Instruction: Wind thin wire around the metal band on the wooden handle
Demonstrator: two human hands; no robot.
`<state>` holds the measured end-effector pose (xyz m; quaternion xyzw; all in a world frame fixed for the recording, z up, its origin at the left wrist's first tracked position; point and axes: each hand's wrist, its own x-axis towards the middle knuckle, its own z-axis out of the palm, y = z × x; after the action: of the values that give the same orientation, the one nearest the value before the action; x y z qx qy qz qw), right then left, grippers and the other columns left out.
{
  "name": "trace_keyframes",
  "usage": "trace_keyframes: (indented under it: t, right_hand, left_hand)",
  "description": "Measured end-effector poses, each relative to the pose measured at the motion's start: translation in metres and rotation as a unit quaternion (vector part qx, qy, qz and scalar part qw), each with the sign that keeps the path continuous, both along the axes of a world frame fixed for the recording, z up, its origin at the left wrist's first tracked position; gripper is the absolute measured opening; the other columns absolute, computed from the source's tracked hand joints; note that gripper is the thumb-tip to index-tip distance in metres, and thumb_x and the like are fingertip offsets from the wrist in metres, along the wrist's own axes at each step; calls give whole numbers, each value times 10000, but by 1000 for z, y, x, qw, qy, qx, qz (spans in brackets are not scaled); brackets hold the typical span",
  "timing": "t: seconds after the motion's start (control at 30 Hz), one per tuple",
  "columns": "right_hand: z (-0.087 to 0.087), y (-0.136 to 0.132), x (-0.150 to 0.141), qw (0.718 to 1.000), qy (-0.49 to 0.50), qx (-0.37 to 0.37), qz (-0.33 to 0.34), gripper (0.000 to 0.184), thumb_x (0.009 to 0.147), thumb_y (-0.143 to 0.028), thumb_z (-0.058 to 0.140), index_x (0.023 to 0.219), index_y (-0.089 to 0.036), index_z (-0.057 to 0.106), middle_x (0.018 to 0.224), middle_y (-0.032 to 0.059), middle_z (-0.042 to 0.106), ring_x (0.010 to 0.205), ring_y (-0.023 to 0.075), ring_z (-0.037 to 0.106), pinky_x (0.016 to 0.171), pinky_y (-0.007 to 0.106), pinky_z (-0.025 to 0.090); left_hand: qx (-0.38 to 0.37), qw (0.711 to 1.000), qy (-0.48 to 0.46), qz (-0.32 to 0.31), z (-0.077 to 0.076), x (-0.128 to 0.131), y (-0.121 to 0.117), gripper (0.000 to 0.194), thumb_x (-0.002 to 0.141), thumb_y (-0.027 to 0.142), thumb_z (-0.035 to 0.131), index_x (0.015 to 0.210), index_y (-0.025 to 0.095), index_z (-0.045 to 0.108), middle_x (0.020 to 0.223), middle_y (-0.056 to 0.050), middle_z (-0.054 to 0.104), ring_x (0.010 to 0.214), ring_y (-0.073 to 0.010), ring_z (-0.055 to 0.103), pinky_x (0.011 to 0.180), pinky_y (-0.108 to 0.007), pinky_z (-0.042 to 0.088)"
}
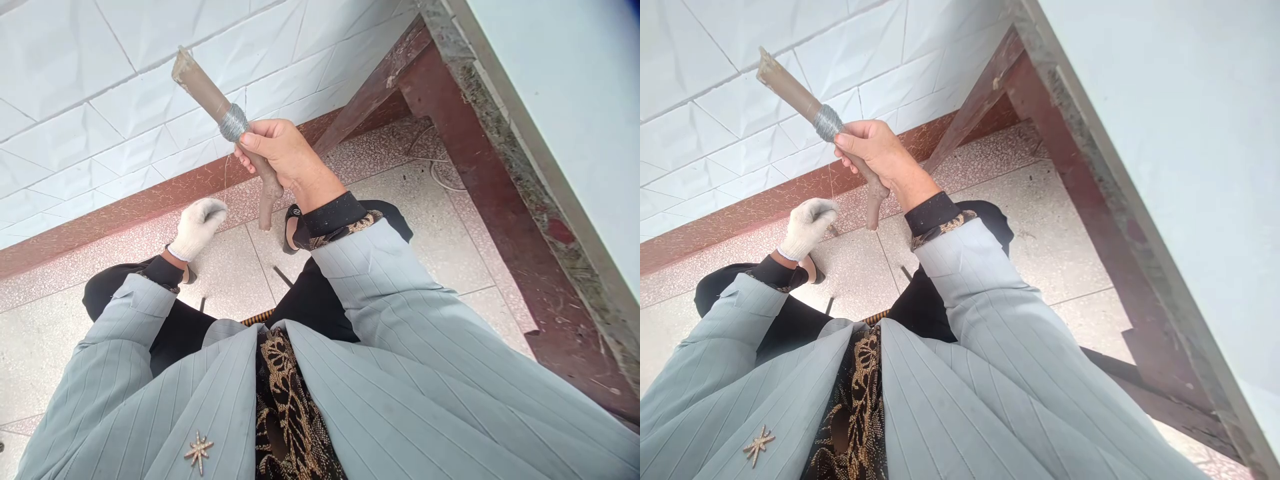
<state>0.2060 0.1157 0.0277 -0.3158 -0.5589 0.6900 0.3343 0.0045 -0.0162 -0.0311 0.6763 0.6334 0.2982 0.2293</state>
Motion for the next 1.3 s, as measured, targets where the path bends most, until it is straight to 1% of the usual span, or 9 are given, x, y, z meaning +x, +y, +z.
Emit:
trace_keyframes:
  t: [0.07, 0.23, 0.43, 0.57, 0.73, 0.93, 1.1, 1.2, 1.3]
  right_hand:
    - [1, 0, 0, 999, -26, -16, -20, 512, 697, -627, 960, 811, -248, 635, 1001, 100, 712, 834, 204, 570, 696, 329, 501]
    - [-4, 0, -7, 995, -40, -47, -83, 277, 991, -338, 755, 797, -204, 609, 911, 70, 691, 740, 154, 551, 616, 263, 472]
    - [-21, 0, -26, 977, -206, -21, -57, 262, 996, -203, 752, 788, -165, 598, 722, 20, 602, 617, 107, 516, 540, 226, 393]
    - [-25, 0, -27, 948, -308, 83, -6, 265, 984, -278, 785, 806, -159, 629, 688, 25, 573, 694, 152, 577, 641, 266, 433]
    - [-33, -1, -18, 873, -400, 262, 96, 249, 861, -249, 836, 709, -171, 655, 671, 64, 578, 817, 231, 606, 731, 335, 415]
    - [-34, -5, -6, 836, -358, 257, 327, 221, 742, -131, 838, 614, -176, 664, 532, -37, 462, 626, 131, 447, 650, 308, 302]
    - [-17, -2, 1, 848, -289, 192, 400, 65, 750, -121, 849, 783, -152, 803, 553, -86, 509, 609, 88, 446, 633, 261, 314]
    - [-7, 0, 7, 864, -225, 181, 413, 220, 751, -174, 863, 969, -145, 862, 664, -87, 624, 660, 73, 504, 653, 223, 358]
    - [-5, 0, 12, 938, -136, 125, 294, 257, 713, -258, 900, 925, -118, 860, 726, -57, 671, 737, 83, 559, 692, 204, 396]
  left_hand:
    - [23, 1000, 0, 7, -1, 0, -2, 165, 902, 132, 638, 958, 204, 776, 1013, -43, 824, 970, -180, 751, 962, -349, 610]
    - [161, 984, 66, -24, 3, -5, -5, 117, 965, 201, 645, 963, 209, 762, 895, -40, 778, 860, -175, 719, 851, -337, 574]
    - [271, 937, 213, -55, 20, -20, -4, 105, 1016, 263, 629, 986, 234, 725, 730, -22, 638, 722, -186, 611, 743, -375, 464]
    - [239, 935, 249, -79, 28, -25, -4, 119, 1011, 266, 611, 1061, 248, 717, 674, -5, 541, 693, -193, 562, 751, -396, 449]
    - [119, 955, 248, -108, 41, -26, 0, 174, 1000, 280, 581, 1045, 243, 746, 635, -24, 475, 711, -244, 557, 812, -468, 470]
    - [67, 976, 185, -88, 48, -30, 5, 229, 969, 374, 616, 889, 251, 791, 680, -46, 616, 735, -236, 636, 845, -439, 525]
    - [-12, 998, 48, -29, 54, -32, 2, 163, 884, 298, 688, 932, 232, 828, 951, -53, 814, 980, -242, 750, 983, -390, 588]
    - [-42, 998, -36, 1, 55, -30, 1, 174, 868, 276, 677, 938, 205, 820, 965, -55, 825, 953, -221, 757, 948, -363, 613]
    - [-51, 993, -102, 10, 44, -27, 4, 135, 864, 287, 703, 913, 189, 782, 922, -55, 799, 914, -208, 749, 901, -357, 626]
